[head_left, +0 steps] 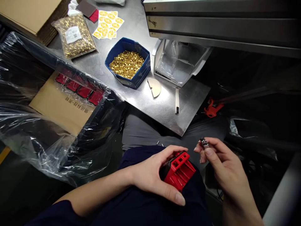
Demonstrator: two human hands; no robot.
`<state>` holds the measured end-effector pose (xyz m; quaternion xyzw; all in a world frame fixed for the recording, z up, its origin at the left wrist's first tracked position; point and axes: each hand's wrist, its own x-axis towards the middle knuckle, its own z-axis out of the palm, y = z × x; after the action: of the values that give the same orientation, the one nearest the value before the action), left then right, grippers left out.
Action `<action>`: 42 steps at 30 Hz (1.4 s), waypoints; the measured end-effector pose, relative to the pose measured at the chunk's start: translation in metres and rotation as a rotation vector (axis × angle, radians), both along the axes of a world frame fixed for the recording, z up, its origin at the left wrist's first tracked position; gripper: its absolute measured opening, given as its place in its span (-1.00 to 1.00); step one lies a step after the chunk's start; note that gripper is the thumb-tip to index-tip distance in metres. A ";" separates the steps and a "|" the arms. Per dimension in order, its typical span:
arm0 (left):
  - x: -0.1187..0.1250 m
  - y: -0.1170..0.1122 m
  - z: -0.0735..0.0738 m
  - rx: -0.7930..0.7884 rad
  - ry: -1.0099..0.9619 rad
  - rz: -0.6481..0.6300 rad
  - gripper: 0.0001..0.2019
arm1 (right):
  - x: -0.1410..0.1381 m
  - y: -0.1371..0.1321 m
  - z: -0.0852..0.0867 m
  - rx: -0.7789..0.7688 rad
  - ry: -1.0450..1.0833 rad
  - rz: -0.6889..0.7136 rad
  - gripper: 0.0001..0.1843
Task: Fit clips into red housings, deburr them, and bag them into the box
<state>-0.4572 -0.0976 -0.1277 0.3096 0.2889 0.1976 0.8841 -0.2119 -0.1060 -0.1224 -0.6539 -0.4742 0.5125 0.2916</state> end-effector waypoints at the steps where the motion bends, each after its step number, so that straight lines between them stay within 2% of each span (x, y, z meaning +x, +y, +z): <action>1: 0.001 -0.001 -0.001 -0.014 -0.018 -0.004 0.07 | -0.003 0.000 0.001 -0.004 -0.014 0.000 -0.76; 3: 0.002 -0.003 -0.004 -0.114 -0.135 0.008 -0.02 | -0.006 0.000 0.005 -0.008 -0.039 0.000 -0.77; 6: 0.001 -0.004 -0.004 -0.384 -0.439 0.025 -0.04 | -0.007 0.001 0.012 -0.003 -0.061 0.016 -0.77; 9: -0.007 0.002 0.003 -0.610 -0.622 -0.080 0.02 | -0.005 0.002 0.021 0.016 -0.039 0.067 -0.75; 12: -0.018 0.009 0.007 -0.736 -0.626 -0.232 -0.05 | -0.010 0.002 0.030 -0.014 0.026 0.126 -0.73; 14: -0.025 0.010 0.001 -0.800 -0.647 -0.346 -0.02 | -0.018 0.003 0.035 -0.052 0.089 0.187 -0.75; 18: -0.030 0.001 -0.023 -0.883 -0.695 -0.495 0.10 | -0.041 0.009 0.040 -0.060 0.170 0.319 -0.76; 22: -0.029 -0.005 -0.040 -0.893 -0.789 -0.587 0.15 | -0.059 0.013 0.038 -0.087 0.140 0.343 -0.77; 26: -0.027 -0.003 -0.040 -0.901 -0.852 -0.635 0.18 | -0.070 0.021 0.038 -0.202 0.160 0.348 -0.59; 27: -0.027 -0.002 -0.039 -0.886 -0.824 -0.617 0.14 | -0.071 0.024 0.038 -0.227 0.196 0.390 -0.55; 29: -0.025 -0.002 -0.035 -0.800 -0.652 -0.480 -0.07 | -0.072 0.031 0.039 -0.286 0.250 0.517 -0.53; 32: -0.022 -0.002 -0.026 -0.611 -0.390 -0.288 -0.43 | -0.065 0.038 0.040 -0.401 0.227 0.662 -0.64; 34: -0.019 0.001 -0.020 -0.536 -0.337 -0.301 -0.43 | -0.057 0.038 0.039 -0.465 0.213 0.675 -0.71; 37: -0.015 0.006 -0.010 -0.474 -0.265 -0.323 -0.39 | -0.045 0.030 0.036 -0.478 0.165 0.646 -0.76; 40: -0.011 0.008 -0.006 -0.468 -0.189 -0.320 -0.42 | -0.038 0.018 0.032 -0.442 0.156 0.603 -0.74; 42: -0.012 0.008 -0.006 -0.491 -0.143 -0.265 -0.38 | -0.035 0.012 0.027 -0.429 0.222 0.527 -0.70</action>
<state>-0.4689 -0.0901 -0.1335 0.1068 0.2221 0.0258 0.9688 -0.2465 -0.0942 -0.0951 -0.4957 -0.4738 0.7258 0.0551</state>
